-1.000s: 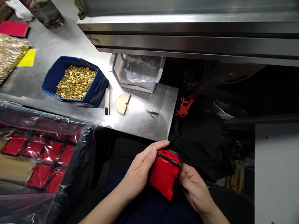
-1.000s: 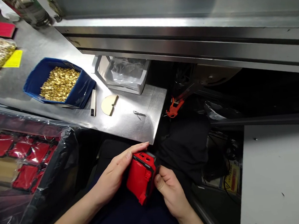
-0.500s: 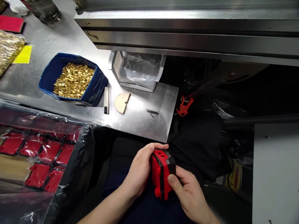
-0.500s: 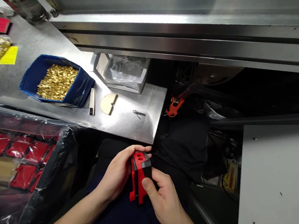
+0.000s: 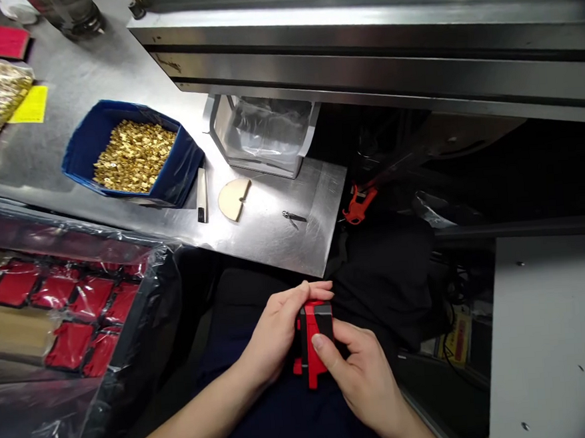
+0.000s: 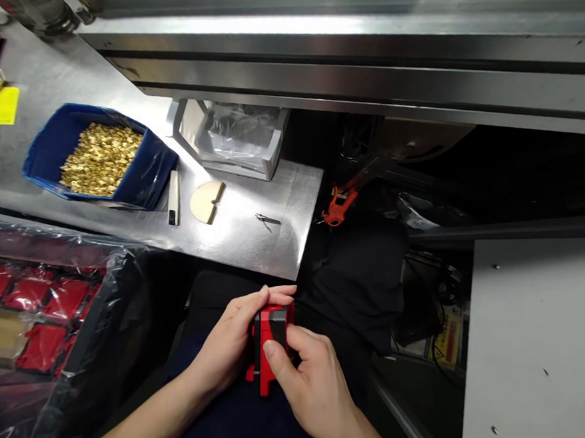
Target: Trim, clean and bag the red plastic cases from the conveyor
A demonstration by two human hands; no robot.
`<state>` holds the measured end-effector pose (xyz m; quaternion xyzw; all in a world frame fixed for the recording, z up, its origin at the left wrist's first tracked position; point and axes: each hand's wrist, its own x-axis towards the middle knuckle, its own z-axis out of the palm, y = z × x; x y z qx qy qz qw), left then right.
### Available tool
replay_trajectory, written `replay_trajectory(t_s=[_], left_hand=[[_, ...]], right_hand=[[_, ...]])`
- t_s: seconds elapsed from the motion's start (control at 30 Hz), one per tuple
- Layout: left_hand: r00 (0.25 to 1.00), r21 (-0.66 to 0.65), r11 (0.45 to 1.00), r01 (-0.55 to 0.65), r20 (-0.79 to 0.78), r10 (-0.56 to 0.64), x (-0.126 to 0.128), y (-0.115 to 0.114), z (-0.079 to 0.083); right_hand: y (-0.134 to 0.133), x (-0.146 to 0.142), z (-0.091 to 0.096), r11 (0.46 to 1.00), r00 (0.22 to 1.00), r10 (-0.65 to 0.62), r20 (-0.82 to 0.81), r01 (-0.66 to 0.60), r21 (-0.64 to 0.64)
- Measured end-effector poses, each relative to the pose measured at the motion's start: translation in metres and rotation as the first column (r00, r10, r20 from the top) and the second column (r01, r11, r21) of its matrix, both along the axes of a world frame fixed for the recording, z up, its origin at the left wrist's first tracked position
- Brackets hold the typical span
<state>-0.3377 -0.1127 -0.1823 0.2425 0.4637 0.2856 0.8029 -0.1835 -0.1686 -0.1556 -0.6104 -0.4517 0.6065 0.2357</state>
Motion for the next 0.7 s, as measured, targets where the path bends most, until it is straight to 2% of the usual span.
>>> replay_trajectory(t_s=[0.07,0.13,0.23,0.33,0.47,0.57,0.63,0.7], left_hand=[[0.999,-0.033,0.999,0.015,0.031,-0.013,-0.002,0.000,-0.003],[0.997,0.056,0.995,0.078,0.017,-0.079,-0.007,-0.003,-0.006],[0.972,0.235,0.943,0.234,-0.094,-0.217,-0.015,-0.009,-0.007],[0.934,0.307,0.887,0.344,-0.207,-0.291,-0.019,-0.013,-0.005],[0.902,0.409,0.815,0.411,-0.312,-0.298,-0.021,-0.015,0.002],[0.897,0.485,0.762,0.429,-0.331,-0.295,-0.028,-0.016,0.003],[0.912,0.498,0.768,0.402,-0.291,-0.289,-0.036,-0.016,0.000],[0.938,0.475,0.812,0.339,-0.237,-0.252,-0.043,-0.014,-0.005]], right_hand=[[0.002,0.001,-0.004,0.994,0.996,-0.078,-0.048,0.073,-0.084],[0.006,0.002,-0.011,0.964,0.968,-0.212,-0.135,0.185,-0.192],[0.011,0.005,-0.021,0.864,0.844,-0.448,-0.297,0.322,-0.387],[0.009,0.010,-0.028,0.749,0.700,-0.611,-0.370,0.359,-0.556],[0.002,0.019,-0.032,0.664,0.602,-0.715,-0.354,0.428,-0.613],[0.000,0.029,-0.035,0.624,0.576,-0.747,-0.332,0.435,-0.649],[-0.001,0.035,-0.037,0.590,0.552,-0.766,-0.330,0.398,-0.703],[-0.002,0.040,-0.038,0.551,0.495,-0.799,-0.342,0.371,-0.747]])
